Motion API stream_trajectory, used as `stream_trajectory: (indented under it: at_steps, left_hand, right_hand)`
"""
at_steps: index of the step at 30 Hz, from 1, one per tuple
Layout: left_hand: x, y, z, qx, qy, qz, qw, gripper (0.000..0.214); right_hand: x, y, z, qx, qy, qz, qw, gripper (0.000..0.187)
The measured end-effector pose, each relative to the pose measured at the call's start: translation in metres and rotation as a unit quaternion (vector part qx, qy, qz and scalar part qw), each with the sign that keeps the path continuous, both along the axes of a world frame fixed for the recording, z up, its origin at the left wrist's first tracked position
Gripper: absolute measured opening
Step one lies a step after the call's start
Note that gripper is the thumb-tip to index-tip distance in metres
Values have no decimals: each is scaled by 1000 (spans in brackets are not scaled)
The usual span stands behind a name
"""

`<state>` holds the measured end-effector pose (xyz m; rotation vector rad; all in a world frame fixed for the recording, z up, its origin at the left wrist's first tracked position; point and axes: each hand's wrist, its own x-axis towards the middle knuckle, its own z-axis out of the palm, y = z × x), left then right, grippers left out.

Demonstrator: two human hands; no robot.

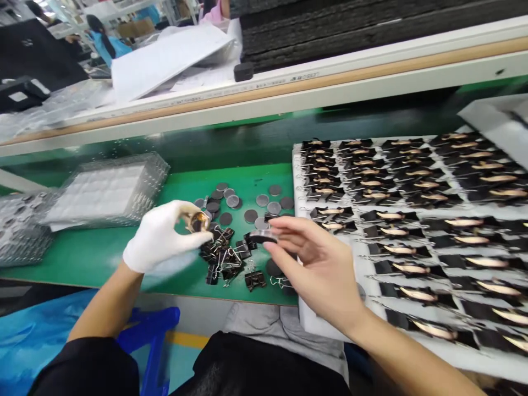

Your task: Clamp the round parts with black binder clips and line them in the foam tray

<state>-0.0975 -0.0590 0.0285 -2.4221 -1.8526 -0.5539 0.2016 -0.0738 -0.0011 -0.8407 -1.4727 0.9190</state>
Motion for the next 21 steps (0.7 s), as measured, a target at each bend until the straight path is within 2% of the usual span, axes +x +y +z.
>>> stream_trajectory:
  at_steps: [2, 4, 5, 8, 10, 11, 13, 15, 16, 18, 20, 21]
  left_hand:
    - [36, 3, 11, 15, 45, -116, 992, 50]
    - [64, 11, 15, 64, 72, -197, 976, 48]
    - [75, 16, 16, 93, 78, -224, 967, 46]
    - [91, 30, 11, 163, 83, -263, 947, 39]
    - [93, 36, 6, 182, 88, -267, 942, 37]
    - [94, 38, 3, 179, 91, -268, 942, 37]
    - [94, 40, -2, 160, 100, -280, 941, 38]
    - [92, 42, -3, 138, 112, -308, 935, 38]
    - [90, 43, -2, 124, 119, -328, 929, 39]
    - [84, 48, 3, 82, 132, -352, 923, 48]
    - [73, 55, 9, 24, 150, -337, 929, 55]
    - [68, 57, 11, -4, 165, -318, 933, 51]
  right_hand:
    - [-1, 6, 0, 157, -52, -24, 986, 35]
    - [2, 14, -2, 291, -113, -34, 949, 42]
    - [5, 17, -4, 334, -140, -35, 932, 46]
    - [11, 24, -13, 389, -199, -28, 899, 52]
    - [12, 23, -17, 391, -224, -22, 893, 53]
    - [10, 22, -19, 370, -223, -29, 901, 52]
    - [6, 20, -18, 264, -187, -36, 946, 50]
    - [2, 19, -15, 78, -123, 0, 989, 45]
    - [1, 20, -14, -22, -89, 31, 995, 41]
    - [0, 23, -12, -178, -18, 82, 980, 30]
    - [3, 28, -11, -262, 65, 82, 959, 23]
    - [5, 30, -11, -286, 107, 71, 950, 23]
